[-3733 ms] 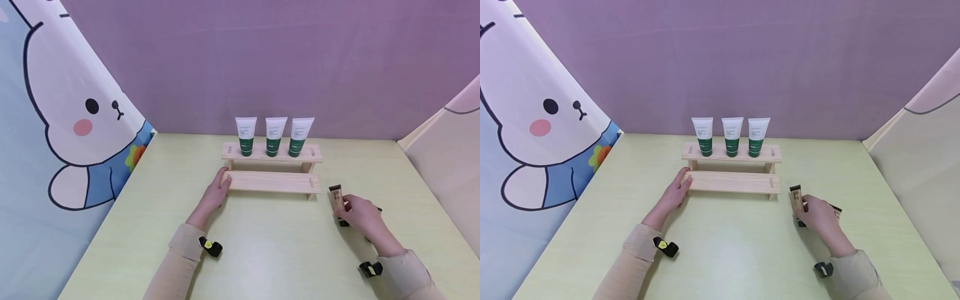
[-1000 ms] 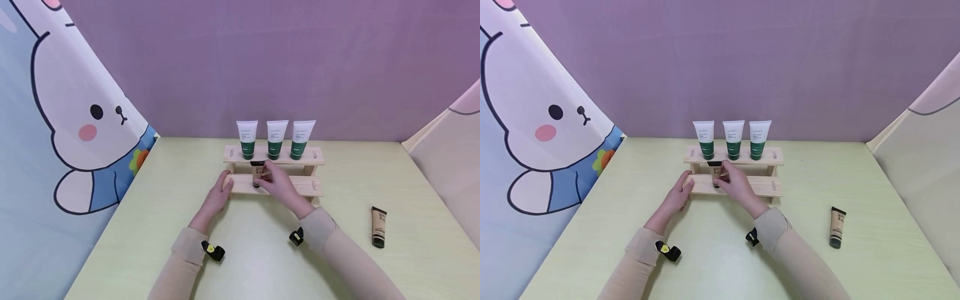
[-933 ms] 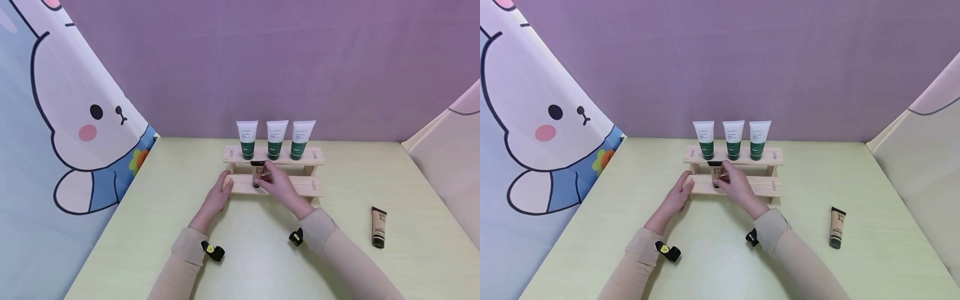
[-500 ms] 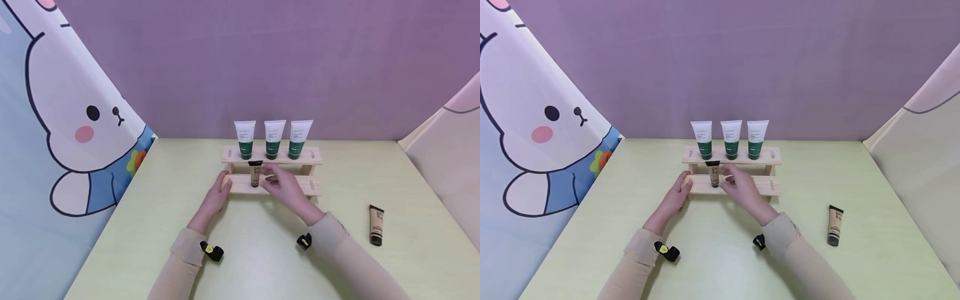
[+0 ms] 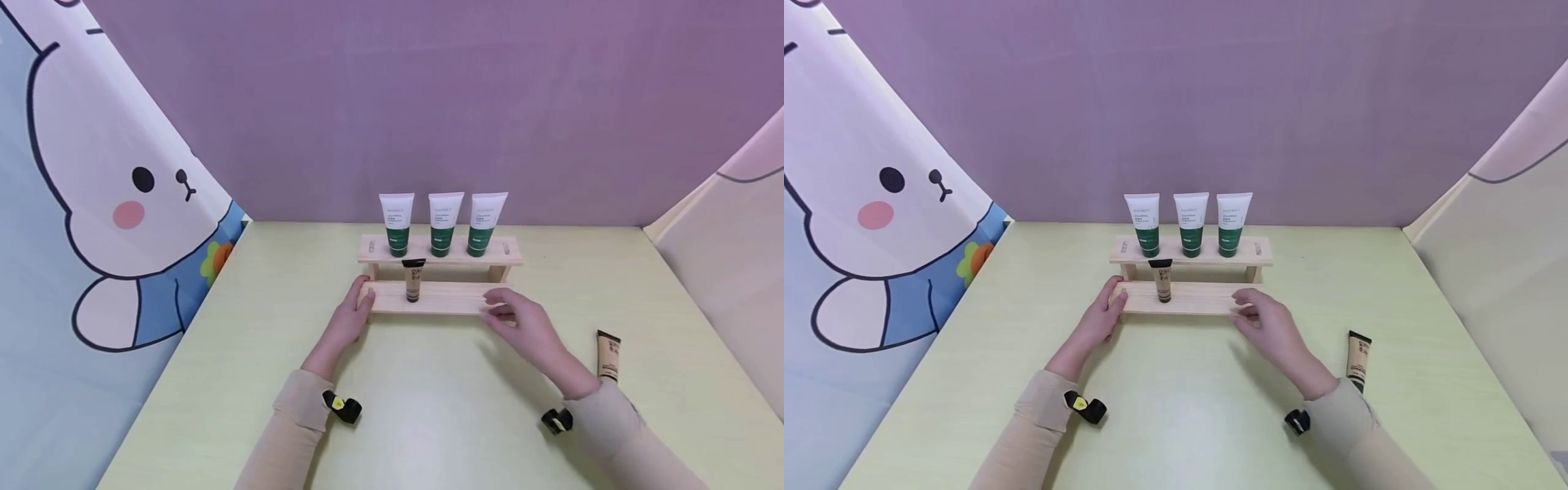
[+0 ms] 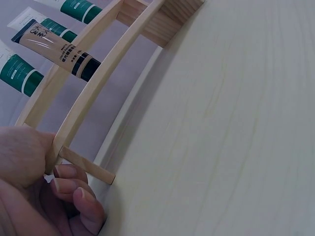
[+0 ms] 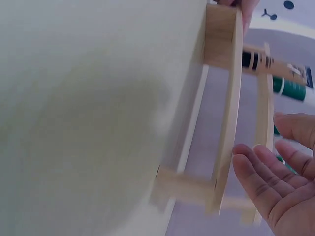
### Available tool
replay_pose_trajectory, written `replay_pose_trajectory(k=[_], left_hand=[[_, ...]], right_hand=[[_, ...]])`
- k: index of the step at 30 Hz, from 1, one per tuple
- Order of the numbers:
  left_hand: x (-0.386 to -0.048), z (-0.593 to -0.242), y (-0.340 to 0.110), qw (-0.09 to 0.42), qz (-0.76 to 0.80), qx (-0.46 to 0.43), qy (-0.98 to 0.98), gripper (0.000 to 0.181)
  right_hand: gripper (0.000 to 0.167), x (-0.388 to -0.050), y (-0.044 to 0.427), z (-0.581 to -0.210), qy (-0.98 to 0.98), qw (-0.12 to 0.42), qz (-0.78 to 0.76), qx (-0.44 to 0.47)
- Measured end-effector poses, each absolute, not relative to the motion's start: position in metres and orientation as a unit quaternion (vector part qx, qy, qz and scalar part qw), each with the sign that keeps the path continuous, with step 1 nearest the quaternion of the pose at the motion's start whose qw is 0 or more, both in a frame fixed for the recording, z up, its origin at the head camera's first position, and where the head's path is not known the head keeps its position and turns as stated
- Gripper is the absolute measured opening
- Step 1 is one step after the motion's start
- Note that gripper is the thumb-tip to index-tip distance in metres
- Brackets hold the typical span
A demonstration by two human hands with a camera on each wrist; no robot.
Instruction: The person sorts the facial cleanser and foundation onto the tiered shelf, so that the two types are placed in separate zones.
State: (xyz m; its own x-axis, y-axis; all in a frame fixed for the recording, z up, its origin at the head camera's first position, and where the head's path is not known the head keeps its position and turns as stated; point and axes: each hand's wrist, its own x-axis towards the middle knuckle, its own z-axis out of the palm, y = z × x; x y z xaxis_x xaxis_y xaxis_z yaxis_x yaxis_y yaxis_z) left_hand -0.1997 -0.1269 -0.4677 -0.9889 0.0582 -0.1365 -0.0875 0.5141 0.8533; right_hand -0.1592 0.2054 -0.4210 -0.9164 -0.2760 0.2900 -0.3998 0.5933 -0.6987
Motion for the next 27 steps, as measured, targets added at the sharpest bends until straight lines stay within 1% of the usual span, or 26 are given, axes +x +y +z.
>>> replay_pose_trajectory(k=[12,15,21,24,27], left_hand=[[-0.200,-0.468,-0.127,0.074,0.490,-0.007,0.869,0.049],[-0.200,-0.468,-0.126,0.073,0.488,-0.008,0.870,0.049],[-0.200,-0.468,-0.127,0.075,0.489,-0.007,0.869,0.050],[-0.200,-0.468,-0.127,0.075,0.488,-0.005,0.870,0.052],[-0.200,-0.468,-0.127,0.076,0.487,-0.006,0.870,0.052]], right_hand=[[0.031,-0.122,0.269,-0.425,-0.923,0.113,0.343,0.135],[0.030,-0.115,0.284,-0.421,-0.932,0.111,0.326,0.111],[0.029,-0.103,0.312,-0.419,-0.952,0.080,0.291,0.043],[0.027,-0.099,0.324,-0.423,-0.957,0.079,0.279,0.023],[0.025,-0.096,0.334,-0.428,-0.961,0.090,0.260,0.013]])
